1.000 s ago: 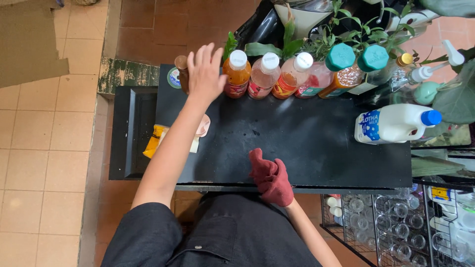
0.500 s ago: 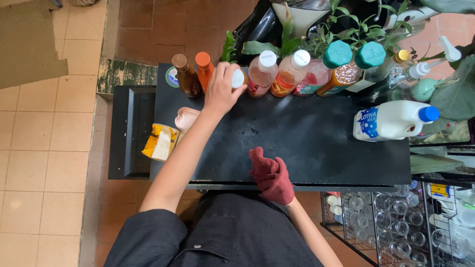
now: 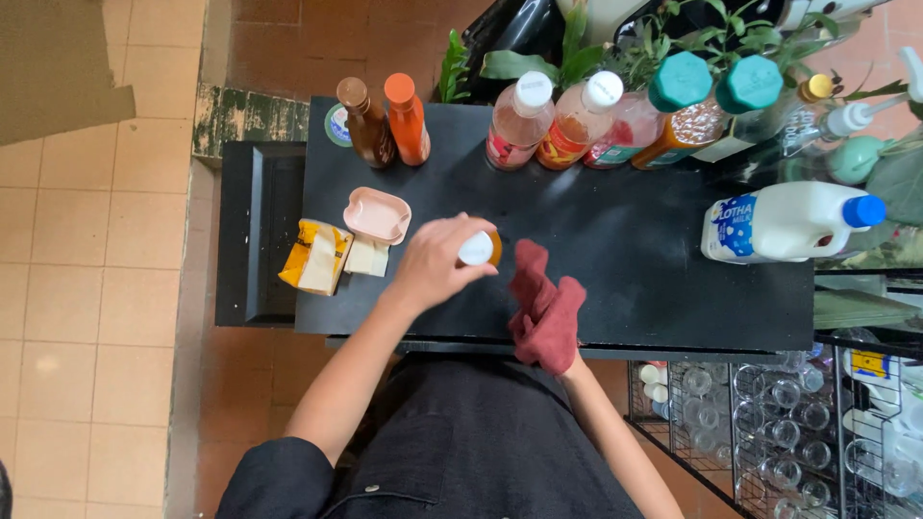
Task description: Cleaning and wiping down several syrup and sauce bottles on a counter.
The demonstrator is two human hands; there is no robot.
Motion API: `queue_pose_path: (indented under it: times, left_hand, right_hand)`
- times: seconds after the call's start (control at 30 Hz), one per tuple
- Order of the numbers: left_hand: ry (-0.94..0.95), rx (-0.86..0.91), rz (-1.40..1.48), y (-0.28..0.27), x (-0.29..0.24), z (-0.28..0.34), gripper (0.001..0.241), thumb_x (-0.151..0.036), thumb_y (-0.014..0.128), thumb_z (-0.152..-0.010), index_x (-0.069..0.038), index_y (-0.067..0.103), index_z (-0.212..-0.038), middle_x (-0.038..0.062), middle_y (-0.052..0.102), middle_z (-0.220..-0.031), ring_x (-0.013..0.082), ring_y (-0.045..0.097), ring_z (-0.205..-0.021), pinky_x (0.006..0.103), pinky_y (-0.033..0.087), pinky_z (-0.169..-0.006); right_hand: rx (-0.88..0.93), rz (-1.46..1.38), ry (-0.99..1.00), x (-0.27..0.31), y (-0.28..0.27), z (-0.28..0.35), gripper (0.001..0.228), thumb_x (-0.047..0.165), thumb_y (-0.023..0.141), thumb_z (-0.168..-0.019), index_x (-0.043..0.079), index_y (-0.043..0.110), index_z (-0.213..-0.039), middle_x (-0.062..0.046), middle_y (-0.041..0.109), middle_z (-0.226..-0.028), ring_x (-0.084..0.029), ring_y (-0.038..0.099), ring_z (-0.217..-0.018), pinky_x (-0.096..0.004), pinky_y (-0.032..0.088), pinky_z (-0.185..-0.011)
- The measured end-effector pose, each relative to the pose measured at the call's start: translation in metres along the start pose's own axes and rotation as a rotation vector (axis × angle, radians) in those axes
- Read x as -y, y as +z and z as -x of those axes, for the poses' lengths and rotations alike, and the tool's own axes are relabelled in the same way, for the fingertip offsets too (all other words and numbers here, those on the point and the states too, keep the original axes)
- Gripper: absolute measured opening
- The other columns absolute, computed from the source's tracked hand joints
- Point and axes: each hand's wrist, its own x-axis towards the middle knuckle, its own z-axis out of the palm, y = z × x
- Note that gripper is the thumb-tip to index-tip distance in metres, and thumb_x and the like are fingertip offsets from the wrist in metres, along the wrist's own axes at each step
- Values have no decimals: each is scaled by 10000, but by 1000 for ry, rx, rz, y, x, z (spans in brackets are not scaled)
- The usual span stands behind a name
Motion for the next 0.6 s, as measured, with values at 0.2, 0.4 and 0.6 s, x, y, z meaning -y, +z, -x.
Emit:
queue_pose_path:
  times: [0.2,0.4,0.6]
  left_hand:
    - [-132,-14,246,24,-22,21,731,-382,889,-691,-103,589,-1297,109,692,-1248,344,651,-1190,445,481,-1019]
    - [-154,-71,420,63,6,51,788,-231,837,-784,-47,454,-1448,163,540,-1444,366,512,-1375,481,397,-1151]
    - [-74,35,-45,114,94,106,909,-290,831,-731,-40,416,-1501,180,485,-1550,363,413,-1483,491,325,-1177]
  right_hand:
    - [42,35,-408,103,26,-7,678,27,654,-909,36,375,-1527,-103,590,-1342,-199,598,-1205,-344,488,-1026]
    - [-90,542,-619,72,40,-46,541,160,756,-801,28,581,-1295,-129,655,-1233,-273,611,-1118,-357,460,-951]
    - [52,406,-627,104,32,-56,584,222,812,-801,25,601,-1308,-89,717,-1262,-232,661,-1133,-329,466,-1032]
